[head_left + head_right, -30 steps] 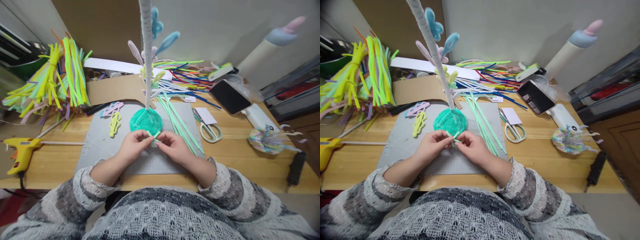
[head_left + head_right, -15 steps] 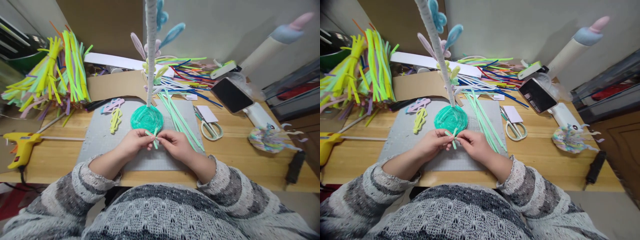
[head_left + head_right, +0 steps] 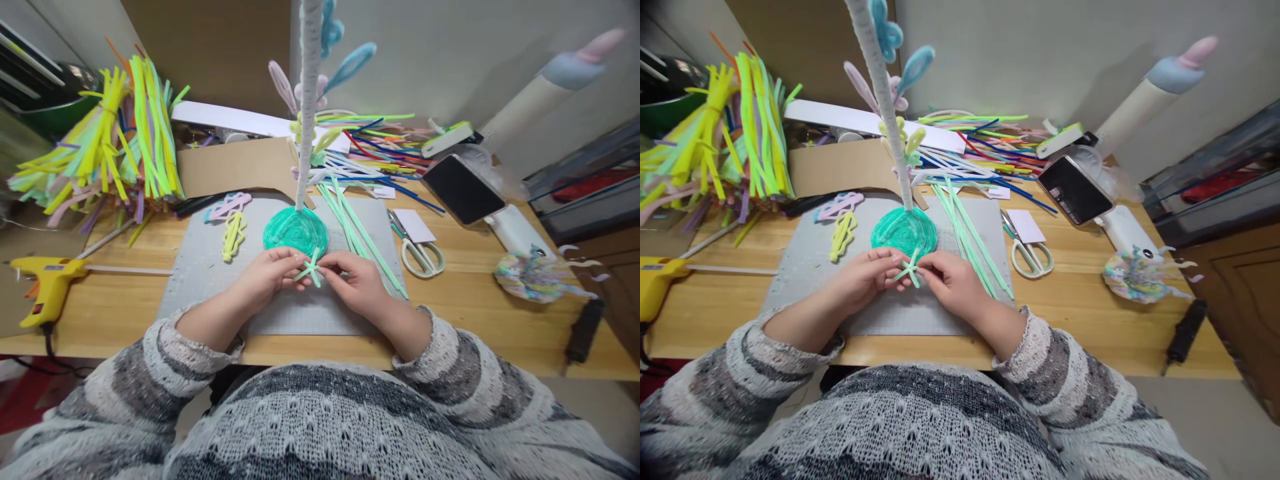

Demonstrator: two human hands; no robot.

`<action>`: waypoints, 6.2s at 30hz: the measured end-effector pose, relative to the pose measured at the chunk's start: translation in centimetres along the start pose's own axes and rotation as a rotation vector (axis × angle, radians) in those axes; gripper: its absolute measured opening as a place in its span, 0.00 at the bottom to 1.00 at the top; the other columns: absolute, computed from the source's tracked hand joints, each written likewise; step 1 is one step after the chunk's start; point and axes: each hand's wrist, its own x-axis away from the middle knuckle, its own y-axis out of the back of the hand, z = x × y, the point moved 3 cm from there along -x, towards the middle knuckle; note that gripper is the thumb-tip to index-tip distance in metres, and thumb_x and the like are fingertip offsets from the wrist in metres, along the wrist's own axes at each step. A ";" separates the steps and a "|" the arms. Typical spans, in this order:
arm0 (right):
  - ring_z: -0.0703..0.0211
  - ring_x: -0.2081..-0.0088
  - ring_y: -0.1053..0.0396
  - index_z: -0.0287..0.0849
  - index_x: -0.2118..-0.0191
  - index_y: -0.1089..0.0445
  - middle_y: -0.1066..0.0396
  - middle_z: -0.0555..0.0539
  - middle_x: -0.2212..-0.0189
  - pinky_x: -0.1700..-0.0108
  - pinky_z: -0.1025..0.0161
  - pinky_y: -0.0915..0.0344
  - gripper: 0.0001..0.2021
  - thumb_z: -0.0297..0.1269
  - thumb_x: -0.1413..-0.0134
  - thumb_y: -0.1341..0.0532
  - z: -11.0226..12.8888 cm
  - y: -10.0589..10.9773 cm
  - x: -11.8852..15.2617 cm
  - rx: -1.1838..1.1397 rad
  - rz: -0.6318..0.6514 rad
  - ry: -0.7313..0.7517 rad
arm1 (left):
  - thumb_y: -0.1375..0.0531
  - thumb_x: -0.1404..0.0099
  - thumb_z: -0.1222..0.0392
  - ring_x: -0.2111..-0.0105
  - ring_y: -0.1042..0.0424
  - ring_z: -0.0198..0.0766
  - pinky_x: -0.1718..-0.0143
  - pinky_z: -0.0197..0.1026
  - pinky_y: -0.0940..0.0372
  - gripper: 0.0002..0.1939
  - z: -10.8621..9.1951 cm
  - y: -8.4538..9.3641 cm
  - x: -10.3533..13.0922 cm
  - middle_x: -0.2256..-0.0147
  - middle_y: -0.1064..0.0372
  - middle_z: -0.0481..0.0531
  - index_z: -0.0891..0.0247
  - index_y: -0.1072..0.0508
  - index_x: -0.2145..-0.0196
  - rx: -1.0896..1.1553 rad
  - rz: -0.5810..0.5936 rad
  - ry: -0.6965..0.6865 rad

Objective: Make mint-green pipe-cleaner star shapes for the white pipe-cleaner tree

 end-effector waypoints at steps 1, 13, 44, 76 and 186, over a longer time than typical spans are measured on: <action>0.62 0.67 0.30 0.42 0.62 0.28 0.26 0.48 0.69 0.65 0.64 0.35 0.04 0.30 0.41 0.41 -0.1 0.0 0.0 -0.013 -0.010 -0.025 | 0.33 0.46 0.56 0.74 0.27 0.33 0.72 0.34 0.33 0.13 -0.2 0.1 0.0 0.73 0.27 0.50 0.66 0.26 0.67 -0.018 -0.033 -0.054; 0.62 0.69 0.32 0.44 0.62 0.29 0.29 0.50 0.71 0.65 0.63 0.37 0.04 0.32 0.41 0.41 -0.7 -0.1 0.1 -0.164 -0.006 -0.153 | 0.36 0.42 0.60 0.71 0.31 0.34 0.67 0.37 0.37 0.07 -1.4 0.0 0.5 0.70 0.27 0.51 0.66 0.25 0.67 -0.716 -0.128 -0.528; 0.59 0.63 0.33 0.45 0.63 0.29 0.31 0.49 0.66 0.59 0.60 0.38 0.11 0.36 0.36 0.49 -0.3 -0.1 0.0 -0.325 0.031 -0.096 | 0.33 0.48 0.59 0.82 0.35 0.28 0.78 0.32 0.40 0.10 0.8 -0.8 -0.2 0.81 0.31 0.45 0.65 0.31 0.73 -0.106 0.124 -0.026; 0.62 0.69 0.35 0.43 0.64 0.30 0.32 0.50 0.71 0.66 0.63 0.36 0.09 0.42 0.39 0.43 -1.0 -0.6 0.2 -0.400 0.045 -0.276 | 0.36 0.47 0.58 0.82 0.43 0.26 0.79 0.32 0.49 0.10 0.2 -0.6 -0.1 0.81 0.36 0.45 0.65 0.32 0.75 -0.210 0.044 -0.106; 0.59 0.67 0.32 0.44 0.54 0.32 0.28 0.47 0.65 0.65 0.62 0.38 0.10 0.39 0.39 0.43 -0.2 1.6 -0.6 0.106 0.060 -0.077 | 0.35 0.51 0.67 0.71 0.31 0.32 0.67 0.35 0.37 0.10 -1.2 -0.1 0.0 0.70 0.30 0.47 0.65 0.30 0.70 -0.228 -0.208 -0.460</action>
